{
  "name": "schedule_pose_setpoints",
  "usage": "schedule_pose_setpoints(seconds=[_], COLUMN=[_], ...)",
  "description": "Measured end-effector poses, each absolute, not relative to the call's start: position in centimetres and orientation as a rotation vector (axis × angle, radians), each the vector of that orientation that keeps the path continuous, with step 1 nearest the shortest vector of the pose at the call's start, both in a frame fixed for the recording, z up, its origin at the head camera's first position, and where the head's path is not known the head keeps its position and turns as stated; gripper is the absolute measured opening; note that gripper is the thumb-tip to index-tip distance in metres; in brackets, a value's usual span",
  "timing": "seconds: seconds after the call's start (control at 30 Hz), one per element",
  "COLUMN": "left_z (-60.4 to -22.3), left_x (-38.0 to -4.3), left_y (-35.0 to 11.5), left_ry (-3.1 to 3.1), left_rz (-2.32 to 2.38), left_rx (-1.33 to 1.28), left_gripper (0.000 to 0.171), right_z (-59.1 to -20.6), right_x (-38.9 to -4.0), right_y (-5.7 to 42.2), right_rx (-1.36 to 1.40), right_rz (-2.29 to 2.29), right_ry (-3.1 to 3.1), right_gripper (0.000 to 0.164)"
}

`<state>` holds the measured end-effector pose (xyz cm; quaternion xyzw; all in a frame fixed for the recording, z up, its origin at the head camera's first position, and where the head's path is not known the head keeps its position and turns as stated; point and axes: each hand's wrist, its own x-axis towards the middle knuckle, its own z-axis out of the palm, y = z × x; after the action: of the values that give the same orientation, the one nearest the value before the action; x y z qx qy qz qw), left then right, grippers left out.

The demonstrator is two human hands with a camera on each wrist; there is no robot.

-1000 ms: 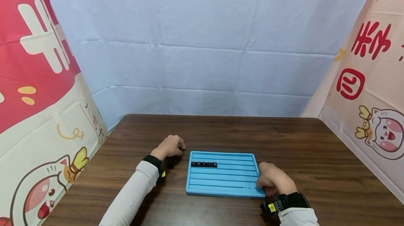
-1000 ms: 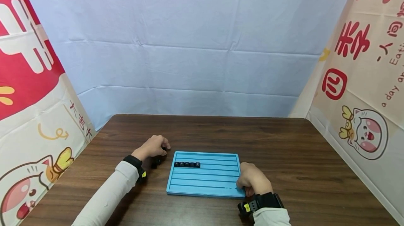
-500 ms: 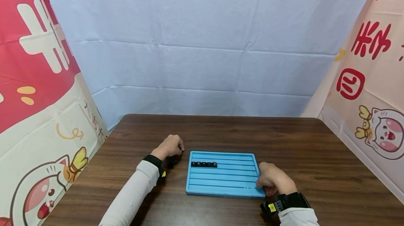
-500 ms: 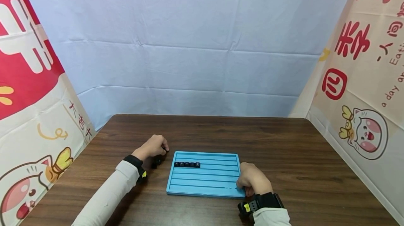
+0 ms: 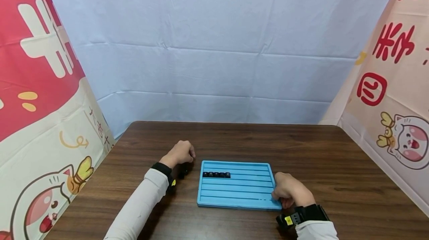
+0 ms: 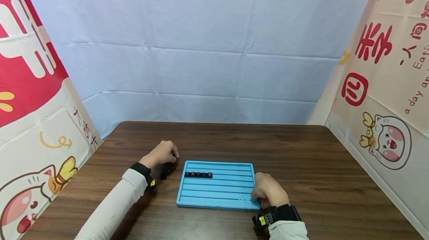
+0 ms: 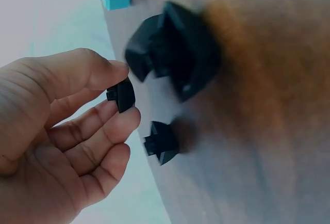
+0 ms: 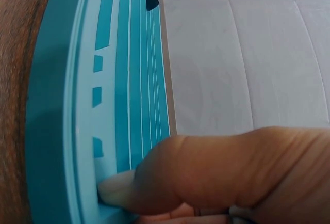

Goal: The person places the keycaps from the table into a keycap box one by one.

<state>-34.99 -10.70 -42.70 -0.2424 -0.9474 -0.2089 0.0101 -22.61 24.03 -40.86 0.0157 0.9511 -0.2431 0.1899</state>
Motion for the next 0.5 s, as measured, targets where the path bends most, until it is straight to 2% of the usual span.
schedule_pose_setpoints(seconds=[0.2,0.5], left_z=[-41.7,-39.7], left_x=[-35.3,-35.5], left_y=[-10.7,-10.8], left_ry=[-2.973,-2.935], left_rz=[-0.637,-0.658], left_rx=[-0.76,-0.785], left_gripper=[0.01,0.011], right_z=[-40.8,-40.8], right_x=[-22.6,-22.5], right_y=[24.0,24.0], right_rx=[0.038,0.032], right_rz=[-0.686,-0.692], right_ry=[2.672,2.676], right_gripper=[0.009,0.009])
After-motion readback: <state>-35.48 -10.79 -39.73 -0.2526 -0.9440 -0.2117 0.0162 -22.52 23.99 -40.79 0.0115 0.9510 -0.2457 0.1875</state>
